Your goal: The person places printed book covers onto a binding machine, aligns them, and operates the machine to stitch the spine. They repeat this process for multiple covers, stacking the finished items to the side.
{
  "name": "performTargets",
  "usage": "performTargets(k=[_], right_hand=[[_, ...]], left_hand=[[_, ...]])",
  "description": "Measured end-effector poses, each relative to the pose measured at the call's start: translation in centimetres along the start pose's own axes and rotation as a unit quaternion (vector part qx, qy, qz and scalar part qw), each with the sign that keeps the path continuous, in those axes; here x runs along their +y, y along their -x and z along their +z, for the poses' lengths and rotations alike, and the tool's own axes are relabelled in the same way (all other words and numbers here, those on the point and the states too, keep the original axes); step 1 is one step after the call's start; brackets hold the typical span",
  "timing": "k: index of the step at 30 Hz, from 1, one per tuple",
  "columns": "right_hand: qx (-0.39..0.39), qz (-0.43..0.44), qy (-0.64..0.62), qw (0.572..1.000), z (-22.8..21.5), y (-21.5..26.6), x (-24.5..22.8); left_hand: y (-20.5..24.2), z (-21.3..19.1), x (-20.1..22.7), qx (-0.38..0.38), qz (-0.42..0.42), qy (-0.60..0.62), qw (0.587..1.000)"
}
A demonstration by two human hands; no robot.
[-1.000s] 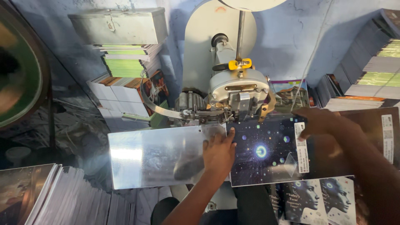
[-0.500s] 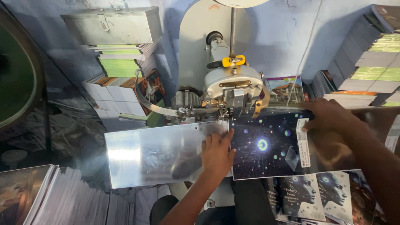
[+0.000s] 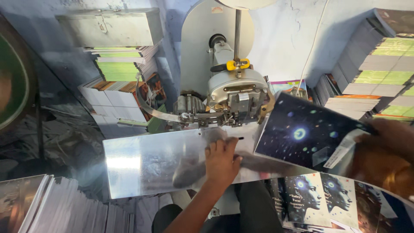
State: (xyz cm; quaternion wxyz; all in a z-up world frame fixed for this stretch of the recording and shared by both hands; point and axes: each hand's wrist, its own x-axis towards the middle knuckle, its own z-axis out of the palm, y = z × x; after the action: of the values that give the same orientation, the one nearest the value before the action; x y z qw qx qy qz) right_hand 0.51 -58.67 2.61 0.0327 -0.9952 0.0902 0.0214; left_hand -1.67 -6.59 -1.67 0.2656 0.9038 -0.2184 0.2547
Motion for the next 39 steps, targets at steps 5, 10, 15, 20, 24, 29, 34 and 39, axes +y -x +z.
performTargets(k=[5, 10, 15, 20, 24, 29, 34, 39], right_hand=[[0.053, 0.078, -0.114, 0.989, 4.0, 4.6, 4.2], [0.089, 0.141, -0.146, 0.975, 6.6, 8.0, 4.3], [0.108, 0.188, -0.151, 0.964, 9.0, 10.4, 5.2], [0.117, 0.226, -0.145, 0.956, 10.8, 12.4, 6.1], [0.115, 0.245, -0.124, 0.955, 12.2, 13.0, 5.8], [0.089, 0.252, -0.014, 0.963, 13.7, 12.2, 4.2], [0.053, 0.184, 0.078, 0.978, 19.5, 9.0, 1.3], [0.036, 0.187, -0.279, 0.941, 24.2, 5.2, -4.8]], left_hand=[[-0.1, 0.3, 0.3, -0.009, -0.001, -0.023, 1.000], [0.1, 0.5, 0.2, -0.035, -0.010, -0.039, 0.999], [0.2, 0.8, 0.2, -0.039, -0.006, -0.053, 0.998], [0.1, 0.8, 0.4, -0.057, -0.021, -0.061, 0.996], [0.2, 0.8, 0.3, -0.044, -0.010, -0.053, 0.998], [0.2, 0.9, 0.2, -0.050, -0.004, -0.059, 0.997], [0.3, 0.8, 0.5, -0.056, -0.011, -0.058, 0.997], [0.1, 0.4, 0.3, -0.076, -0.017, -0.054, 0.996]])
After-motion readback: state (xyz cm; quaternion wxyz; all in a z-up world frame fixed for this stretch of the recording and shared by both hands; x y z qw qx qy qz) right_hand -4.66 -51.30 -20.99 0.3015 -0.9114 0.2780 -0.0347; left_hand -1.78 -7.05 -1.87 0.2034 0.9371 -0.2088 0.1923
